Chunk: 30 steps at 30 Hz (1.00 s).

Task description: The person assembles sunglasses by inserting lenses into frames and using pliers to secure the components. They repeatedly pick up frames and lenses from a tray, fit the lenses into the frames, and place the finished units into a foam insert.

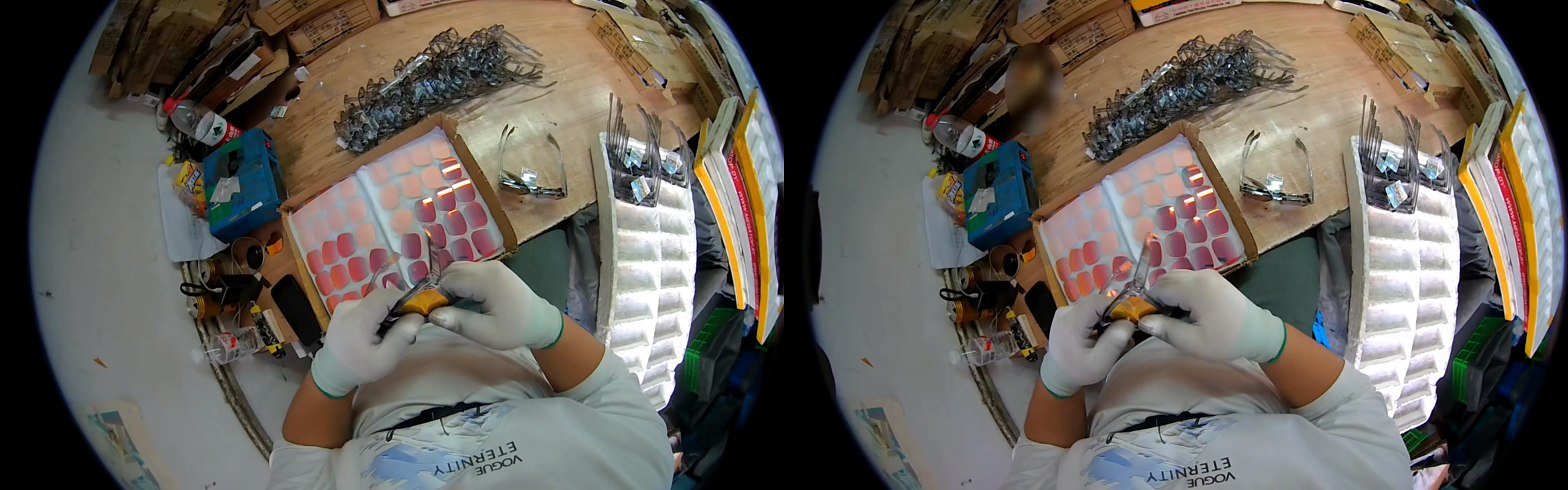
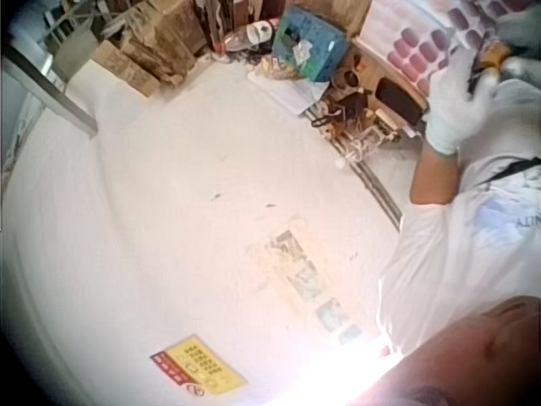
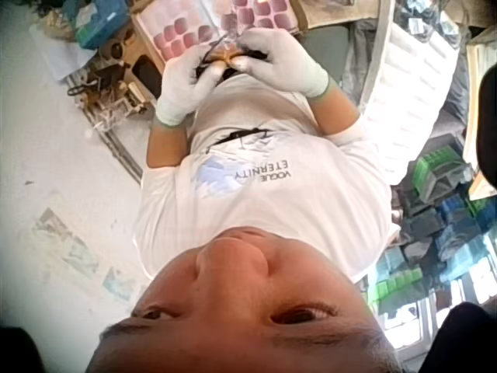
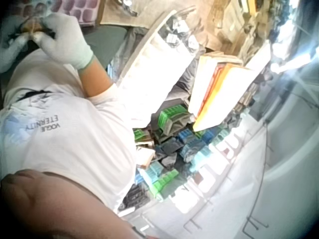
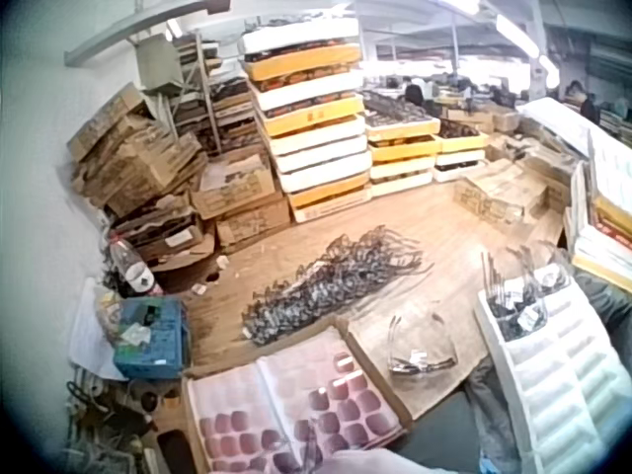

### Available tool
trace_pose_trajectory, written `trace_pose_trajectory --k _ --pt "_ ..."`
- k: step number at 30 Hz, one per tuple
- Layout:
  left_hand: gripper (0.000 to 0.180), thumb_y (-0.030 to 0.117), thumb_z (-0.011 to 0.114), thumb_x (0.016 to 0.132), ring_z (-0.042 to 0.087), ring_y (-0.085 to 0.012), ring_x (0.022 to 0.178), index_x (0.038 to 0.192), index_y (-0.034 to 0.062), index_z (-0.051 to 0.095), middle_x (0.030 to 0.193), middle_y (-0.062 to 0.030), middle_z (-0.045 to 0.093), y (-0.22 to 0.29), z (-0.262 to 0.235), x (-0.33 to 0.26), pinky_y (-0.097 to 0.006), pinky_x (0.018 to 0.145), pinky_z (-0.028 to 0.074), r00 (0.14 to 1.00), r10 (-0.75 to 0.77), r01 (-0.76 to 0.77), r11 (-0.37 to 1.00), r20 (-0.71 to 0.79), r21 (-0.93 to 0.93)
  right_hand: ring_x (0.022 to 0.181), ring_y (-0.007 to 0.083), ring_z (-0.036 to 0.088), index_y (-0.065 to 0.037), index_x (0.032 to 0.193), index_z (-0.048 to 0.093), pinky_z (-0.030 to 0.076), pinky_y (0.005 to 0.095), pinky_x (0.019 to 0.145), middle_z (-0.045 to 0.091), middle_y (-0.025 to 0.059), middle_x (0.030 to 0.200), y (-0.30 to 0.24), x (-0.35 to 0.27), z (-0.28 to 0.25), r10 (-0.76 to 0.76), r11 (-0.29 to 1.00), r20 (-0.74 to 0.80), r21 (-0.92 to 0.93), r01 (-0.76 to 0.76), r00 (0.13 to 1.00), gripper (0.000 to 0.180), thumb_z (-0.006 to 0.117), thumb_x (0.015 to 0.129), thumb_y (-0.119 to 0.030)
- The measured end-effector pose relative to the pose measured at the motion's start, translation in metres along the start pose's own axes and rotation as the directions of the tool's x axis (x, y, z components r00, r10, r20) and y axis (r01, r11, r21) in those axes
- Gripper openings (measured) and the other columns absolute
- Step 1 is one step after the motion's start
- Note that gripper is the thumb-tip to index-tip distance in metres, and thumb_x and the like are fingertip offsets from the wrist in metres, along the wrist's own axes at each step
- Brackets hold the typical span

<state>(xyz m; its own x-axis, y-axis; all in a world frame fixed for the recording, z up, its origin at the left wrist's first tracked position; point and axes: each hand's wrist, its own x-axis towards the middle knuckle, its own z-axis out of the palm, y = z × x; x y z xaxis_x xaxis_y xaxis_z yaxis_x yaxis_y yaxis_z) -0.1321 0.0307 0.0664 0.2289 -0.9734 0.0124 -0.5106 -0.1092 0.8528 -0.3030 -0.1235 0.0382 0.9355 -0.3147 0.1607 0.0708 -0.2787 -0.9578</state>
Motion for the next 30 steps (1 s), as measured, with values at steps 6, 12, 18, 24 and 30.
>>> trace_pose_trajectory --k 6,12,18,24,30 --pt "0.017 0.01 0.074 0.083 0.061 -0.0228 0.049 0.094 -0.0016 0.067 0.062 -0.0112 0.061 0.002 0.018 0.008 -0.033 0.049 0.048 0.977 0.149 -0.111 0.967 -0.154 0.228 0.068 0.0391 0.053 0.003 0.079 0.058 0.043 0.0454 0.063 0.054 0.0194 0.074 0.016 0.004 -0.003 -0.01 1.0 -0.021 -0.01 0.01 1.0 0.027 0.066 0.091 -0.02" --pt "0.018 0.007 0.075 0.08 0.06 -0.0268 0.049 0.091 -0.0024 0.066 0.062 -0.0119 0.06 0.003 0.035 0.016 -0.035 0.048 0.047 0.967 0.171 -0.101 0.936 -0.187 0.337 0.07 0.0394 0.056 0.003 0.082 0.061 0.045 0.0448 0.064 0.055 0.0194 0.074 0.041 0.0 -0.006 -0.027 0.994 -0.068 0.106 0.035 0.997 0.021 0.066 0.089 -0.017" --pt "0.013 0.007 0.073 0.079 0.056 -0.0289 0.047 0.088 -0.0004 0.066 0.057 -0.011 0.055 0.012 0.053 0.041 -0.038 0.048 0.044 0.98 0.165 -0.106 0.908 -0.112 0.406 0.072 0.04 0.058 0.004 0.091 0.066 0.048 0.0431 0.067 0.058 0.0204 0.077 0.058 -0.013 -0.022 -0.011 0.98 -0.166 0.194 0.044 0.986 0.017 0.067 0.087 -0.013" --pt "0.014 0.017 0.071 0.084 0.062 -0.031 0.051 0.088 0.0048 0.066 0.059 -0.0124 0.059 0.034 0.05 0.096 -0.04 0.049 0.048 0.926 -0.041 -0.182 0.823 0.376 0.538 0.113 0.0369 0.056 -0.004 0.11 0.063 0.046 0.0441 0.097 0.059 0.0136 0.113 0.063 -0.035 -0.049 -0.02 0.996 -0.49 -0.087 -0.026 0.871 0.04 0.076 0.079 -0.026" --pt "0.023 0.025 0.067 0.089 0.064 -0.0151 0.063 0.093 0.0026 0.068 0.071 -0.013 0.064 -0.011 0.064 0.184 -0.032 0.063 0.051 0.922 -0.228 0.28 0.951 0.312 -0.131 0.1 0.0364 0.061 -0.001 0.091 0.067 0.045 0.0467 0.093 0.062 0.0174 0.097 0.06 -0.065 -0.085 0.034 0.995 -0.115 -0.092 -0.044 0.993 0.026 0.072 0.08 -0.025"
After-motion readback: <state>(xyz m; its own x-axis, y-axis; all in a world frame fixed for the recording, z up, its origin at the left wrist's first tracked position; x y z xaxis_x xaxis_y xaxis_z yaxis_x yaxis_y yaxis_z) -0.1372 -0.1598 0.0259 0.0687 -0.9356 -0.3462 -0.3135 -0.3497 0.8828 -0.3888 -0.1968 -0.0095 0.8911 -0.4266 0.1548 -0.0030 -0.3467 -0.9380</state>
